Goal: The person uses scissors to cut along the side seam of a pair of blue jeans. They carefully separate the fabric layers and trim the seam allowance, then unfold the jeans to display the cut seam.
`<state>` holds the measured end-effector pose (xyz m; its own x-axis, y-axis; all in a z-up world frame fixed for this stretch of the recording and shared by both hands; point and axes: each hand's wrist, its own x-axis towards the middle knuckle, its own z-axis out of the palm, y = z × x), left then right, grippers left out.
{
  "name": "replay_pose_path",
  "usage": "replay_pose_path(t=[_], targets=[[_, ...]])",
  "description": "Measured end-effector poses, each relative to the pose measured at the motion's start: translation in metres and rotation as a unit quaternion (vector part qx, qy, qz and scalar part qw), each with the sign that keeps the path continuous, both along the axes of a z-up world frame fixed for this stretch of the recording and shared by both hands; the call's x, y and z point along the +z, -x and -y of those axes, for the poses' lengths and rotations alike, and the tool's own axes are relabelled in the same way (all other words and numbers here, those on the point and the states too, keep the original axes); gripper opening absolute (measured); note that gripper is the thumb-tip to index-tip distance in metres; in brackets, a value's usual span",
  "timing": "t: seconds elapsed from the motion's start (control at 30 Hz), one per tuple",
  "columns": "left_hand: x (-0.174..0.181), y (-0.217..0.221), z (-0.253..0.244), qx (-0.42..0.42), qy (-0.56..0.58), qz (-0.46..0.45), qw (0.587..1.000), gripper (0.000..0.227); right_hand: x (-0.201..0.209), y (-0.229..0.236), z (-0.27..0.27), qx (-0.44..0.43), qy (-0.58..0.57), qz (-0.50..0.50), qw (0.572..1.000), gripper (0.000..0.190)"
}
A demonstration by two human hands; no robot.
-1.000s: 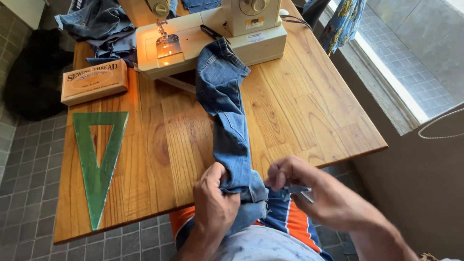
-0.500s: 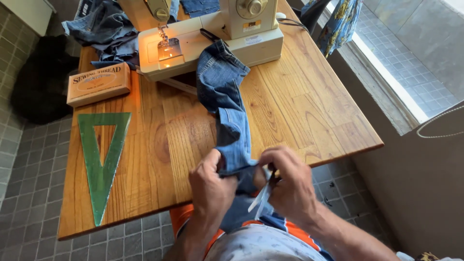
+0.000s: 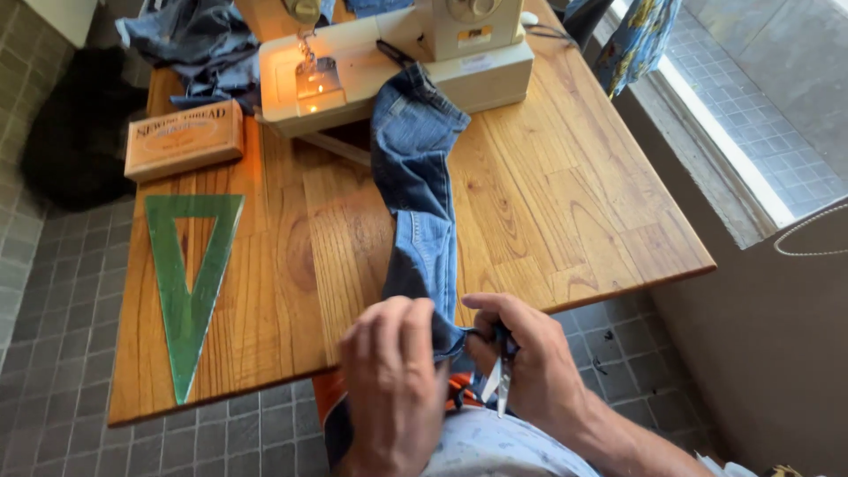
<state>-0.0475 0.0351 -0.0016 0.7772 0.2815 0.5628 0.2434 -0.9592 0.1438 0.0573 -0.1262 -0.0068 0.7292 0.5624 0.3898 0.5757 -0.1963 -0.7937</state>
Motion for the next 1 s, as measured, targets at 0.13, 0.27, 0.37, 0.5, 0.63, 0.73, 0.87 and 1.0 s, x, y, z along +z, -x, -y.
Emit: replay_pose_path(t=[0.13,0.27,0.37,0.5,0.63,0.73,0.87,1.0], targets=[[0.0,-0.003,0.012,-0.15,0.041,0.18,0.971,0.019,0.017,0.003,0.007,0.004,-0.026,0.07,0.997,0.011],[-0.013,-0.009,-0.01,-0.273,-0.052,0.145,0.95,0.021,0.017,0.001,0.015,-0.012,-0.044,0.113,0.993,0.008],[-0.014,-0.021,-0.033,-0.269,-0.03,0.133,0.954,0.02,0.019,-0.014,0.012,0.013,-0.052,0.123,0.991,0.009],[0.001,-0.072,-0.055,-0.224,-0.124,0.234,0.938,0.017,0.021,-0.051,-0.021,-0.016,-0.129,0.169,0.977,0.001],[-0.004,-0.124,-0.064,-0.082,-0.128,0.256,0.955,0.019,0.014,-0.08,-0.055,-0.092,-0.127,0.244,0.957,0.008],[-0.01,-0.111,-0.054,-0.136,-0.111,0.202,0.964,0.015,-0.013,-0.09,-0.046,-0.045,-0.092,0.067,0.992,0.016],[0.006,-0.072,-0.053,-0.182,-0.078,0.093,0.976,0.009,0.006,-0.089,-0.019,0.053,0.021,-0.014,0.998,0.028],[0.027,-0.056,-0.063,-0.241,-0.172,0.052,0.954,0.015,0.037,-0.088,-0.008,0.235,0.031,0.009,0.971,0.032]])
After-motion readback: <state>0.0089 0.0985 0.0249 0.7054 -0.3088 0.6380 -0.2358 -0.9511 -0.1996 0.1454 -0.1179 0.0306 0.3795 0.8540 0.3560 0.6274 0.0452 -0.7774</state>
